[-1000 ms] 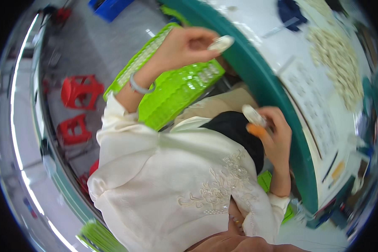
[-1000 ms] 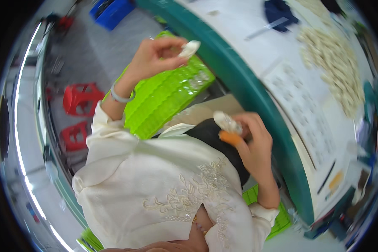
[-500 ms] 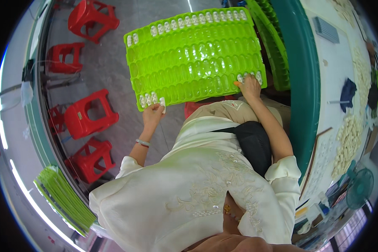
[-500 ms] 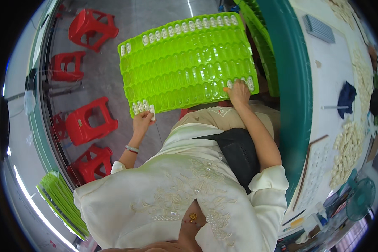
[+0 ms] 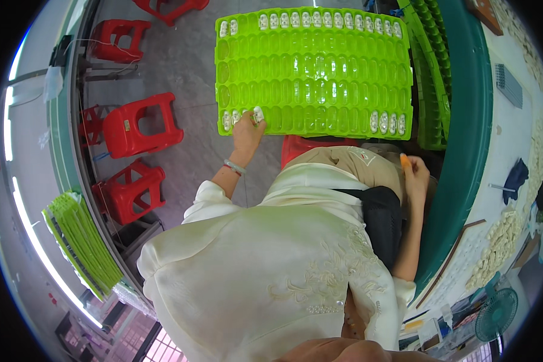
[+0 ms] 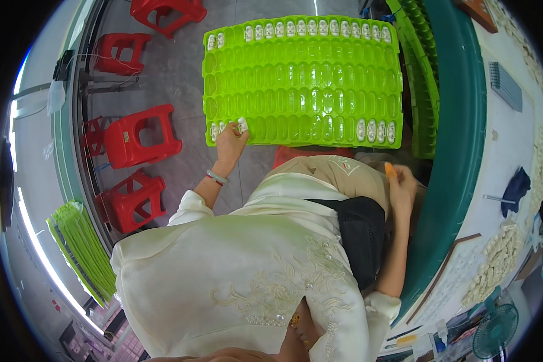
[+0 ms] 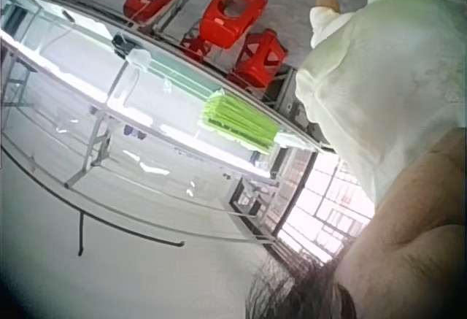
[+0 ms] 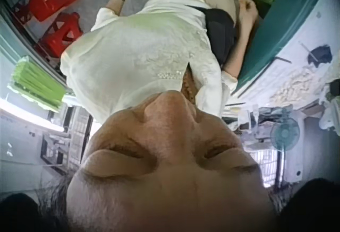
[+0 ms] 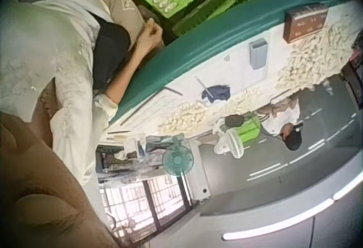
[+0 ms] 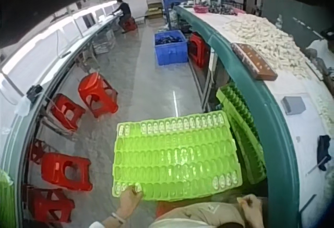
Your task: Assembling small plastic components by applying glue and placing them into a sorted tray.
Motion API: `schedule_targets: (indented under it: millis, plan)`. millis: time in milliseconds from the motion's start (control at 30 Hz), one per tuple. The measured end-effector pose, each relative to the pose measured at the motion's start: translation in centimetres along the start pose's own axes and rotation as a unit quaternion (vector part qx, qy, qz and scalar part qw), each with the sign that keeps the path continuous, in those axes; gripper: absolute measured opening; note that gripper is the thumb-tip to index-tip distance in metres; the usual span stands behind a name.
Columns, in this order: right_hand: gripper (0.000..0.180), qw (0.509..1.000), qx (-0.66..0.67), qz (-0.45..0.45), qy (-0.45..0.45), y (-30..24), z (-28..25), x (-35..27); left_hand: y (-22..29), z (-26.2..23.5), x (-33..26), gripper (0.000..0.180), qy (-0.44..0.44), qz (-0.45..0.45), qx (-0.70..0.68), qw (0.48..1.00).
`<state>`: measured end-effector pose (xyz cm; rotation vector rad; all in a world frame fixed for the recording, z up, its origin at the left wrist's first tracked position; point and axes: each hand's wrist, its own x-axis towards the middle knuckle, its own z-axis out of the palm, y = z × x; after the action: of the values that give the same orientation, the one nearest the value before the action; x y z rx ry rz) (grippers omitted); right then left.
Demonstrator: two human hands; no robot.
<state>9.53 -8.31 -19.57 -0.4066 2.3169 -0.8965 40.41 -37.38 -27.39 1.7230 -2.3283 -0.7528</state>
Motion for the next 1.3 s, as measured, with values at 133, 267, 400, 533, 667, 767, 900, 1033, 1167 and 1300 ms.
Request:
schedule_targets:
  millis: [133,267,400,533,667,767,900,1033,1167,1300]
  plan:
    - [0.010,0.997,0.069,-0.024,0.028,-2.0,-2.3,-5.6,-0.9,-1.2,0.9,0.033,0.001,0.024,0.034,0.999]
    - [0.028,0.985,0.161,-0.054,0.029,-5.8,-4.4,-10.5,-0.8,0.0,2.0,0.027,-0.024,0.102,0.095,0.990]
    - [0.072,0.846,0.468,-0.256,-0.003,-9.3,-4.9,-14.8,-2.7,1.0,3.4,0.029,0.011,0.213,0.120,0.970]
    - [0.066,0.705,0.530,-0.437,-0.175,-13.4,-8.6,-18.2,-1.5,-0.4,4.0,0.039,-0.113,0.141,0.195,0.964]
    - [0.064,0.548,0.642,-0.494,-0.208,-16.1,-7.5,-20.8,-3.1,-0.6,6.7,0.042,-0.121,0.181,0.256,0.942]
    - [0.087,0.407,0.738,-0.478,-0.249,-15.6,-7.3,-21.5,-1.3,-2.0,5.7,0.046,-0.139,0.177,0.295,0.929]
    - [0.043,0.574,0.687,-0.365,-0.255,-13.1,-7.3,-20.0,-2.9,-2.8,6.2,0.051,-0.140,0.102,0.300,0.938]
    - [0.055,0.550,0.745,-0.360,-0.112,-10.8,-6.3,-19.4,-2.3,-3.1,6.2,0.049,-0.154,0.005,0.237,0.959]
    - [0.060,0.558,0.766,-0.319,-0.025,-7.4,-6.7,-19.6,-2.3,-5.4,7.0,0.037,-0.084,0.033,0.142,0.986]
    - [0.058,0.597,0.730,-0.331,0.046,-5.1,-9.3,-21.4,5.6,-7.3,9.9,0.024,-0.030,0.262,-0.040,0.964]
